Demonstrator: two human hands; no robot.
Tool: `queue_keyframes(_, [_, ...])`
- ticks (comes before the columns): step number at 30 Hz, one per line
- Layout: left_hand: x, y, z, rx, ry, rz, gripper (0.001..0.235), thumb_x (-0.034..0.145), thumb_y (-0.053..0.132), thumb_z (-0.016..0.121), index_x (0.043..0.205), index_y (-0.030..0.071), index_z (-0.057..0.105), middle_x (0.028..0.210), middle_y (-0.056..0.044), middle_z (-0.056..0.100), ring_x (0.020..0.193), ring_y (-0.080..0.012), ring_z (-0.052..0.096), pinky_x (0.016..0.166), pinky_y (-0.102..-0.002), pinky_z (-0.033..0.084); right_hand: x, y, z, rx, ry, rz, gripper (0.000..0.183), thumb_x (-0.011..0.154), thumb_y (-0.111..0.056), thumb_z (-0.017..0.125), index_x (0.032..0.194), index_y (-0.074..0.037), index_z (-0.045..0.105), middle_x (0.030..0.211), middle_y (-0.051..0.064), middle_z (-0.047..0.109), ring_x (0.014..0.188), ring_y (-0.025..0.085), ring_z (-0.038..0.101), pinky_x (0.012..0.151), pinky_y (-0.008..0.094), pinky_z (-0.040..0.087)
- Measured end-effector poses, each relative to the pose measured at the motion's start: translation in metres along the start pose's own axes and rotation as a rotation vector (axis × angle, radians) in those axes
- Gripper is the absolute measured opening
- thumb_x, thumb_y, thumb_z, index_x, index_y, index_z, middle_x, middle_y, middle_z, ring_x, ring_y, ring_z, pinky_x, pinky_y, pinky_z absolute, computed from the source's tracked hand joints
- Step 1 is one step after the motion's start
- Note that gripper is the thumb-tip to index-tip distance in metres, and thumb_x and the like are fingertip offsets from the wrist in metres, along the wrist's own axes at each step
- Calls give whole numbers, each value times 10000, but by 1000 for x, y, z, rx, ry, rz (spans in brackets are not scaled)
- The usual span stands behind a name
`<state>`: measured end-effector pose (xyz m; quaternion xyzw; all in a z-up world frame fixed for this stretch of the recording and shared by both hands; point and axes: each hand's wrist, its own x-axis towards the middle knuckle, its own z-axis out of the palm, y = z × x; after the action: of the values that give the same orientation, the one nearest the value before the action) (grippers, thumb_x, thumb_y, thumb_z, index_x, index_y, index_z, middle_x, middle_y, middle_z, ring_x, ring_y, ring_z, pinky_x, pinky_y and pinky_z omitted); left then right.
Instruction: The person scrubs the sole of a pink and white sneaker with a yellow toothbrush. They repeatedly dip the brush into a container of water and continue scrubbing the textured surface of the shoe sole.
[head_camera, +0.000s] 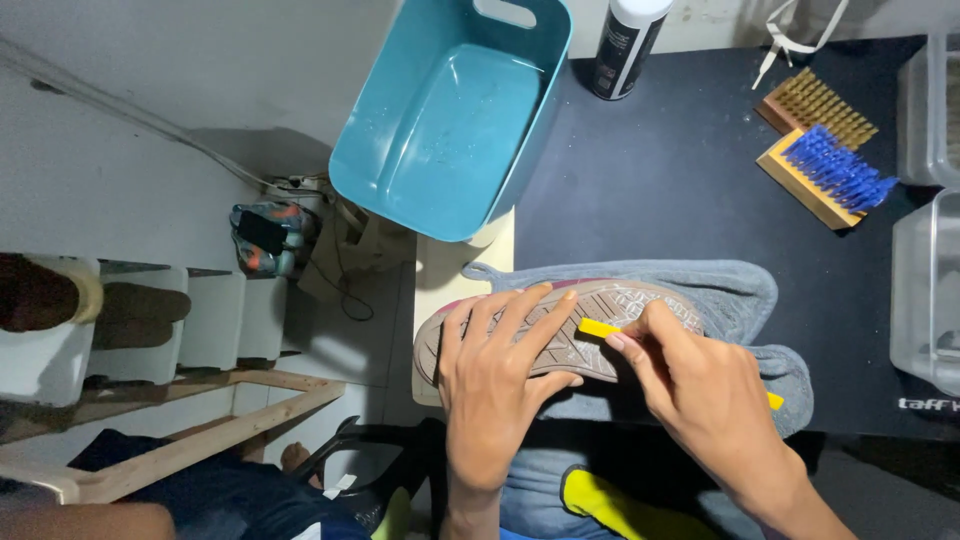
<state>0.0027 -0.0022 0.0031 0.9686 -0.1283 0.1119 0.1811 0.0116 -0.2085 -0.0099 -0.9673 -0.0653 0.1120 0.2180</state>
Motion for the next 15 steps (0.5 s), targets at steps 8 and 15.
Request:
queue_keyframes(8, [-1, 0, -3, -24, -8, 5, 869, 564, 465, 953, 1354, 261, 654, 1333, 29, 675, 1144, -225, 586, 1004, -410, 398, -13, 39, -32, -15, -157, 339, 235, 972, -481, 583, 998, -250, 610, 708, 39, 741, 755, 370, 700, 721, 434, 471])
queue_keyframes(15, [-3, -1, 0, -22, 14, 6, 846, 572, 495, 924, 1345, 271, 664, 1338, 36, 675, 1143, -220, 584, 1015, -411, 393, -33, 73, -26, 118, -119, 410, 184, 933, -399, 686, 959, -217, 694, 634, 23, 646, 605, 219, 516, 661, 310, 433])
